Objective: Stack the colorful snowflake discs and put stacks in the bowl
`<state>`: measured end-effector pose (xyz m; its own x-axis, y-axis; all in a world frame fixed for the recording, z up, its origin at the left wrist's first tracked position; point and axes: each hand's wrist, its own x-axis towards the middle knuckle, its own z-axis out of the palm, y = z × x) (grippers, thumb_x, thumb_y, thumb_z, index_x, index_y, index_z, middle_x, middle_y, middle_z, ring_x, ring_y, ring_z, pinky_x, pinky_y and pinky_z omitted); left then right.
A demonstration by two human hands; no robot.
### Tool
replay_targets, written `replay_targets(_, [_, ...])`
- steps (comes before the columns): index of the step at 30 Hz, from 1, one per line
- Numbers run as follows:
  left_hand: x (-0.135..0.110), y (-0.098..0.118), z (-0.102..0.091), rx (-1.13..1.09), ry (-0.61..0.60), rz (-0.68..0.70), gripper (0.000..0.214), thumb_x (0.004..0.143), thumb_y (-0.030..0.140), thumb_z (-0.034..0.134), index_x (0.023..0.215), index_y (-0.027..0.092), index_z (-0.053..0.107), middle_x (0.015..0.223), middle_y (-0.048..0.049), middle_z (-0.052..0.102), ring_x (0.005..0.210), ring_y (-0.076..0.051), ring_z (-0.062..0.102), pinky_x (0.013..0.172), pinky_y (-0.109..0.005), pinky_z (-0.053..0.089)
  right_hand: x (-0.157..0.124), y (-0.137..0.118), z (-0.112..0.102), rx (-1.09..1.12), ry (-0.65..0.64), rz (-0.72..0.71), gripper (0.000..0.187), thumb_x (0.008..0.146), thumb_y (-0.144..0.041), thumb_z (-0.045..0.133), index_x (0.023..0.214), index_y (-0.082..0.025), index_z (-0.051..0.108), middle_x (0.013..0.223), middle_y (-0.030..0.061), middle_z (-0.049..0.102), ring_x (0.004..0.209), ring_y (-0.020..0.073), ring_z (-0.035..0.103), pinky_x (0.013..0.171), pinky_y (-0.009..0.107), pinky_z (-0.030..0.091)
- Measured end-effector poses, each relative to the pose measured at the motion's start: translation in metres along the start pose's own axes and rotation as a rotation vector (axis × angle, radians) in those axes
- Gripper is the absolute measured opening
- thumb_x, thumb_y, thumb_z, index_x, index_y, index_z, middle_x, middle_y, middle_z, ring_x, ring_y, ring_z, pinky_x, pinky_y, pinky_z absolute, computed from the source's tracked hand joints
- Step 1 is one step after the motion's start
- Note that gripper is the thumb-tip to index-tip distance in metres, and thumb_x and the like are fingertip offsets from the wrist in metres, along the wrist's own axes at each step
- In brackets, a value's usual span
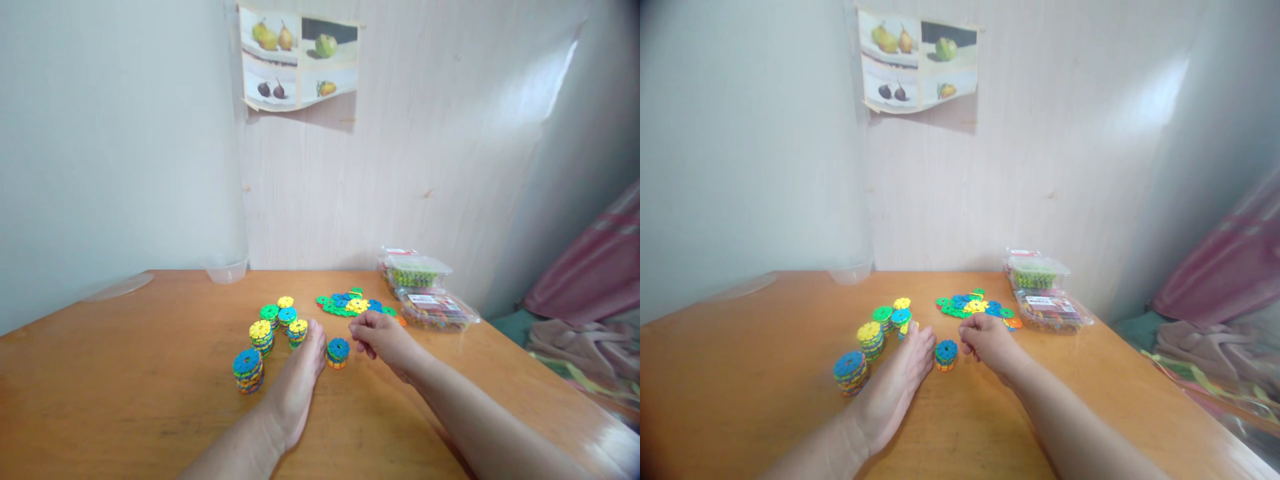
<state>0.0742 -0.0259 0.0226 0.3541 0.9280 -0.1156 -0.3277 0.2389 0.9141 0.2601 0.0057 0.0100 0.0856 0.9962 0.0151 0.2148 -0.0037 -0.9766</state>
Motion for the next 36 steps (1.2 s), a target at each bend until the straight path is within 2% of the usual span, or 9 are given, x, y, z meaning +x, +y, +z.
replay_targets(5, [-0.005,0.001,0.002,0.014,-0.036,0.007,0.076,0.097,0.059,0.036,0.155,0.011,0.022,0.162,-0.0055,0.018,0.149,-0.016,0.020,0.123,-0.033,0.015,-0.004,-0.006,-0.006,-0.106,-0.085,0.076,0.003,0.078,-0.015,0.052,0.076,-0.017,0.054,0.055,-0.0048,0.058,0.041,0.0061,0.051,0.035,0.015,0.033])
replay_targets(12, [-0.007,0.001,0.003,0.020,-0.057,0.005,0.073,0.098,0.058,0.031,0.154,0.013,0.023,0.161,-0.0040,0.020,0.149,-0.015,0.017,0.123,-0.032,0.011,-0.005,0.001,0.008,-0.025,-0.192,0.111,0.004,0.081,-0.018,0.053,0.082,-0.019,0.049,0.056,-0.0043,0.062,0.043,0.0095,0.058,0.038,0.017,0.045])
replay_targets(17, [-0.006,0.000,0.001,0.018,-0.069,0.000,0.073,0.097,0.060,0.029,0.154,0.015,0.023,0.161,-0.0031,0.020,0.149,-0.014,0.015,0.123,-0.032,0.012,-0.002,0.002,0.009,-0.026,-0.176,0.125,0.006,0.080,-0.015,0.051,0.083,-0.019,0.048,0.055,-0.0046,0.062,0.041,0.0088,0.057,0.040,0.017,0.046])
replay_targets(21, [-0.005,0.001,0.001,-0.017,-0.040,-0.021,0.073,0.098,0.058,0.028,0.155,0.013,0.020,0.162,-0.0038,0.018,0.149,-0.014,0.017,0.122,-0.030,0.013,-0.003,-0.004,0.002,-0.018,-0.105,0.171,0.017,0.074,-0.006,0.045,0.085,-0.019,0.045,0.057,-0.0041,0.062,0.042,0.0097,0.058,0.038,0.017,0.044])
replay_targets(27, [-0.004,0.003,0.003,-0.038,0.008,-0.045,0.077,0.097,0.060,0.031,0.155,0.012,0.019,0.163,-0.0056,0.017,0.148,-0.013,0.020,0.122,-0.029,0.015,-0.007,-0.004,0.003,0.079,-0.080,0.255,0.032,0.068,-0.003,0.045,0.096,-0.019,0.042,0.065,-0.0002,0.068,0.051,0.0115,0.064,0.051,0.022,0.050])
replay_targets(30, [-0.006,0.004,0.003,-0.045,0.026,-0.036,0.076,0.097,0.060,0.032,0.155,0.012,0.020,0.163,-0.0057,0.019,0.148,-0.013,0.022,0.122,-0.029,0.015,-0.003,-0.001,0.001,0.056,-0.082,0.243,0.032,0.068,-0.005,0.045,0.096,-0.019,0.043,0.063,-0.0008,0.066,0.050,0.0124,0.062,0.051,0.022,0.049])
replay_targets(33, [-0.006,0.005,0.003,-0.048,0.045,-0.035,0.074,0.097,0.060,0.034,0.155,0.014,0.023,0.162,-0.0056,0.021,0.148,-0.015,0.024,0.123,-0.031,0.016,0.007,0.004,-0.015,-0.126,0.033,0.163,0.028,0.072,-0.008,0.045,0.097,-0.019,0.047,0.063,-0.0015,0.064,0.049,0.0131,0.059,0.048,0.022,0.042])
replay_targets(36, [-0.006,0.005,0.001,-0.041,0.060,-0.024,0.073,0.096,0.060,0.037,0.153,0.016,0.027,0.161,-0.0062,0.025,0.147,-0.016,0.027,0.123,-0.033,0.018,0.018,0.007,-0.043,-0.509,0.275,-0.011,0.019,0.078,-0.012,0.048,0.095,-0.018,0.056,0.075,0.0033,0.067,0.064,0.0156,0.063,0.057,0.023,0.039])
